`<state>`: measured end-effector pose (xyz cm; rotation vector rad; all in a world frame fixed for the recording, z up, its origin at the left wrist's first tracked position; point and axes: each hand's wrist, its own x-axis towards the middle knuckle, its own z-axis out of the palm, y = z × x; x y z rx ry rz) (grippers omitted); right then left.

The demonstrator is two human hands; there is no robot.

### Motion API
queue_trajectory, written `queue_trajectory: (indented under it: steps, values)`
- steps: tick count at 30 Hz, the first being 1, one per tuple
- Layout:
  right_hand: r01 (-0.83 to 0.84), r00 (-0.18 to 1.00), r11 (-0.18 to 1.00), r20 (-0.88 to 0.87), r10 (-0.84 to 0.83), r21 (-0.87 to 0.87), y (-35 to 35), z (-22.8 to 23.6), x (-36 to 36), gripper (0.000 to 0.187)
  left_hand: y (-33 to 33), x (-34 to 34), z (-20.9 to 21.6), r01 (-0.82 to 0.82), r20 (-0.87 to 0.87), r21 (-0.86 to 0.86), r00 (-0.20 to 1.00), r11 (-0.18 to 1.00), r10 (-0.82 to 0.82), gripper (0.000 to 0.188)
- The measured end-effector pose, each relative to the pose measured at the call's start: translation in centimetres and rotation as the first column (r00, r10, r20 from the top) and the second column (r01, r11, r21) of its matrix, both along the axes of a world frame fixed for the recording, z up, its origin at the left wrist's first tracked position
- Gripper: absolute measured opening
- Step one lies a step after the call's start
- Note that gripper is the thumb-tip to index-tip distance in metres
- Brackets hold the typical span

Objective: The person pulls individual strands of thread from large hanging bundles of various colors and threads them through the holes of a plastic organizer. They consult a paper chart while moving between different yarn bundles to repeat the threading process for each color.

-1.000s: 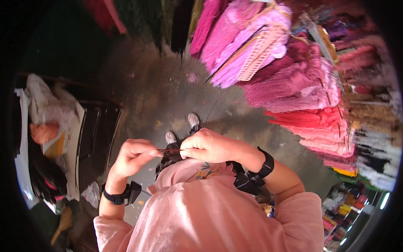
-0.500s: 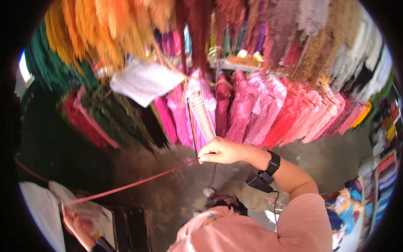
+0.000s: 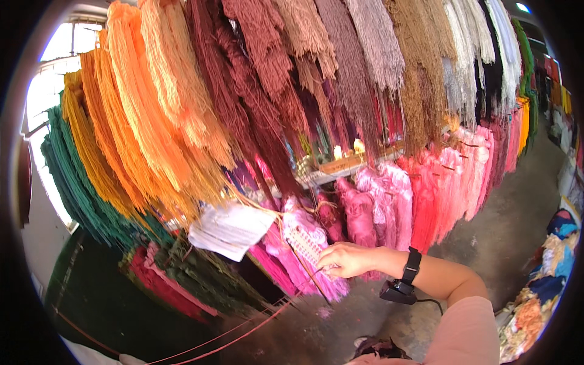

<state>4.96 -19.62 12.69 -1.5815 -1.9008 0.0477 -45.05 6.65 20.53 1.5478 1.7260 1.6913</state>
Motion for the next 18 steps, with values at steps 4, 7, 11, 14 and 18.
queue_trajectory:
  steps: [4,7,11,14,18]
  values:
    - [0.137,0.965,0.970,0.192,-0.176,0.201,1.8,2.9,1.7,0.024,1.2,0.6,1.4,0.007,0.031,0.029,0.999,1.000,-0.007,0.017]
    - [0.110,0.949,0.858,0.204,-0.241,0.501,4.5,6.3,3.2,0.018,1.6,0.4,2.2,0.001,0.043,0.034,0.999,0.999,-0.002,0.017]
    - [0.316,0.921,0.638,-0.065,-0.385,0.702,8.6,12.1,5.2,0.014,1.9,-0.2,2.7,-0.009,0.065,0.033,0.998,0.999,0.007,0.017]
    - [0.482,0.812,0.672,-0.575,-0.101,0.563,14.9,14.6,8.0,0.024,1.2,-1.2,2.9,-0.021,0.076,0.027,0.997,0.999,0.019,0.017]
    - [0.279,0.336,0.912,-0.920,0.202,0.302,20.6,17.8,5.5,0.044,-0.7,-3.7,3.2,-0.063,0.076,0.008,0.995,0.998,0.062,0.017]
